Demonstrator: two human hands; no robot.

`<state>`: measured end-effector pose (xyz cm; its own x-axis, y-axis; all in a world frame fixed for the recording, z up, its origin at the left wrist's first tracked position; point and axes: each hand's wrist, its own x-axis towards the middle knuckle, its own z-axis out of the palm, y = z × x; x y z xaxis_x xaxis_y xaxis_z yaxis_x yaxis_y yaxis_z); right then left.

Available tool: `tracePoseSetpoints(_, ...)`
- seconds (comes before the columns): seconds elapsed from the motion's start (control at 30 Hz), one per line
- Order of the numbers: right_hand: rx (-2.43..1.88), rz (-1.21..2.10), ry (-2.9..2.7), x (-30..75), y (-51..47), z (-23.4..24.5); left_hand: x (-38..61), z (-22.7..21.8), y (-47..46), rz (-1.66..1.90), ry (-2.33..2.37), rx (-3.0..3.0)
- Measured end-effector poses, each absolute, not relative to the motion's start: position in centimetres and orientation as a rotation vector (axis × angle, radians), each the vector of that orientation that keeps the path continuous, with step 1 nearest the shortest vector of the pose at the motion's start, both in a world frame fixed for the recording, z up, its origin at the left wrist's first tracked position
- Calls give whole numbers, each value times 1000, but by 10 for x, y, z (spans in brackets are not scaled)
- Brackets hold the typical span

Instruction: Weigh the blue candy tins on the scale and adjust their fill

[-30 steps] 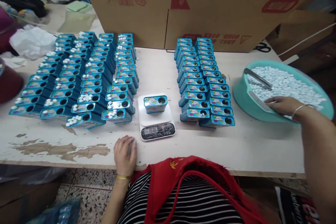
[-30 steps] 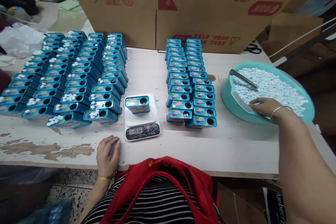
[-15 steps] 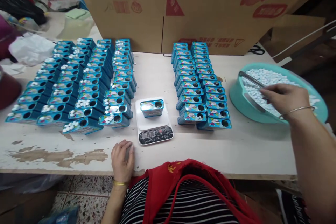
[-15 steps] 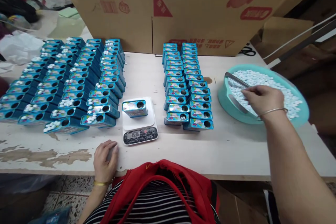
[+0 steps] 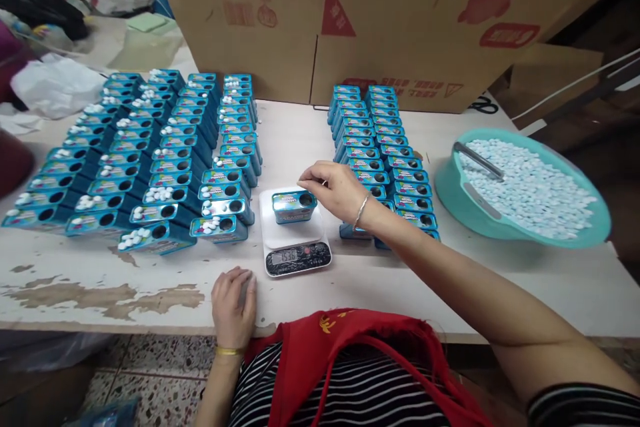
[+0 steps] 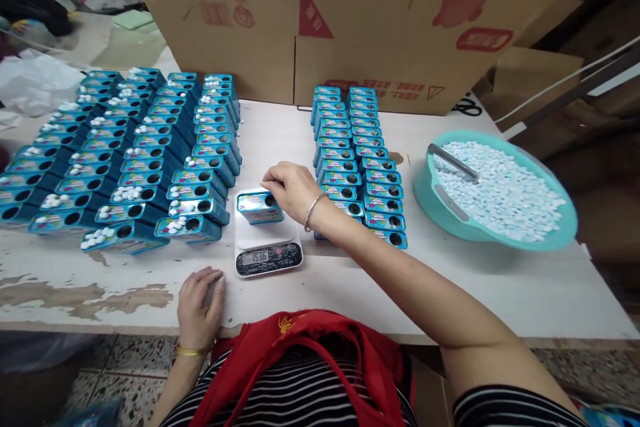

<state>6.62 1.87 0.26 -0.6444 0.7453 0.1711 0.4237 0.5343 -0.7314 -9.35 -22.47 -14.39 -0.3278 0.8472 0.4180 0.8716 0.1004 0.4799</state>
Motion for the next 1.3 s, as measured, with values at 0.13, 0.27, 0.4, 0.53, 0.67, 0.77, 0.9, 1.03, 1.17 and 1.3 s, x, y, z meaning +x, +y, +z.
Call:
tracePoseSetpoints(0.13, -962, 900, -2342, 64, 20, 1, -92, -143, -225, -1039, -2309, -1790)
tracePoseSetpoints(0.27, -967, 913, -2365, 64, 20, 0, -92, -143, -225, -1031, -2309, -1794)
tracePoseSetpoints(0.4, -969, 911, -2331, 65, 22, -1, -93, -143, -225, -1011, -2314, -1804)
tracePoseSetpoints(0.53, -969, 983, -2214, 67, 23, 0, -92, -143, -225, -1009, -2326, -1800)
tracePoseSetpoints(0.67, -996, 1383, -1904, 79, 21, 6, -90, -142, -224, -1022, -2346, -1790)
tracePoseSetpoints(0.77, -988, 1723, -1602, 94, 12, 10, -90, -142, -225, -1036, -2368, -1779)
tracePoseSetpoints(0.9, -1011, 2023, -1284, 116, -12, 3, -89, -143, -226, -1031, -2383, -1760)
tracePoseSetpoints(1.03, -1098, 2225, -1182, 135, -46, -20, -87, -141, -226, -965, -2382, -1768)
tracePoseSetpoints(1.17, -1199, 2333, -1151, 152, -75, -53, -86, -136, -220, -691, -2403, -1802)
tracePoseSetpoints(1.3, -1312, 2393, -1154, 166, -93, -82, -91, -133, -206, -571, -2375, -1848)
